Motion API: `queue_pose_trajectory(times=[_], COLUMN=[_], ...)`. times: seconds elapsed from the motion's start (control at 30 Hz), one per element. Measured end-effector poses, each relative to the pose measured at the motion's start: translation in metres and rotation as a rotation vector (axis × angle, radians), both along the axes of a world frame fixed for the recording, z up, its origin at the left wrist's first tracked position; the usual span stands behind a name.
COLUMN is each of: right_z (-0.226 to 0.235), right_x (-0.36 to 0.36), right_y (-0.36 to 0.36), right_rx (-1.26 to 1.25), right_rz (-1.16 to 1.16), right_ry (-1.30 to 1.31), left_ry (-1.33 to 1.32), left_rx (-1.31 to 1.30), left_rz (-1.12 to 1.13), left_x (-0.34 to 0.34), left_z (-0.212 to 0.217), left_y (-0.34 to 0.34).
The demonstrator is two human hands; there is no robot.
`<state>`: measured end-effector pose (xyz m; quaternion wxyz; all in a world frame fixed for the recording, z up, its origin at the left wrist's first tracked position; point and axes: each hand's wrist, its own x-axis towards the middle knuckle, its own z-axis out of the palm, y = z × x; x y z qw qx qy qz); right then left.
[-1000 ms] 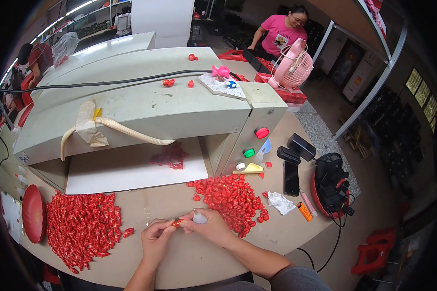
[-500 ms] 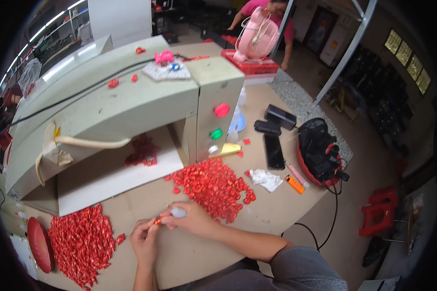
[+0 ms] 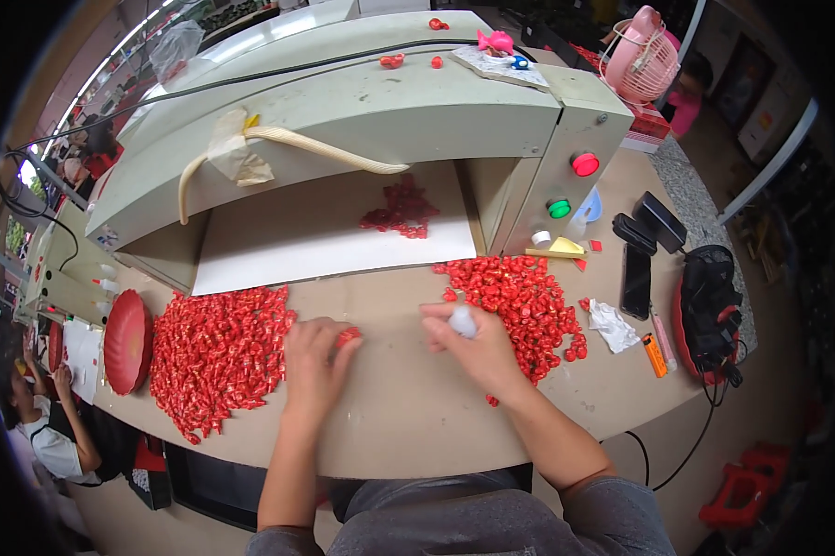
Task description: The person applies glue to small red toy components on a workbench using a glue bottle.
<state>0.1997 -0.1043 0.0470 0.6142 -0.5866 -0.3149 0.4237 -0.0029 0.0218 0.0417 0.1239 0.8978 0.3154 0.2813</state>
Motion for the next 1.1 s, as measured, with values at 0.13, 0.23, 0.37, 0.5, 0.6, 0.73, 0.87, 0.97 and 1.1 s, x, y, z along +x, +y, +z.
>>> queue_pose_trajectory(times=[0.13, 0.23, 0.37, 0.5, 0.6, 0.73, 0.87, 0.97, 1.1], right_z=[0.032, 0.025, 0.006, 0.003, -0.002, 0.011, 0.017, 0.022, 0.020], right_x=[0.008, 0.011, 0.012, 0.010, 0.013, 0.016, 0.018, 0.016, 0.009], right_y=[-0.005, -0.010, -0.007, -0.005, -0.008, -0.017, -0.022, -0.022, -0.020], right_rx=[-0.053, 0.016, 0.178, 0.113, 0.190, 0.207, 0.214, 0.184, 0.289], right_rz=[-0.072, -0.087, -0.144, -0.116, -0.141, -0.084, -0.088, -0.054, -0.008], right_ry=[0.019, -0.109, -0.370, -0.324, -0.354, -0.379, -0.328, -0.328, -0.267], left_ry=[0.121, 0.007, -0.080, -0.005, 0.040, -0.195, -0.650, -0.824, -0.897], left_rx=[0.060, 0.038, 0.009, 0.029, 0.019, -0.230, -0.962, -1.246, -1.346], left_rz=[0.125, -0.006, -0.143, -0.130, -0.131, -0.064, -0.045, -0.119, -0.192], left_x=[-0.018, 0.024, 0.093, 0.111, 0.119, 0.106, 0.093, 0.068, 0.053], left_z=[0.004, 0.014, 0.011, -0.023, -0.020, -0.023, 0.004, -0.010, -0.009], left_y=[0.026, 0.055, 0.103, 0.145, 0.143, 0.136, 0.068, 0.032, -0.018])
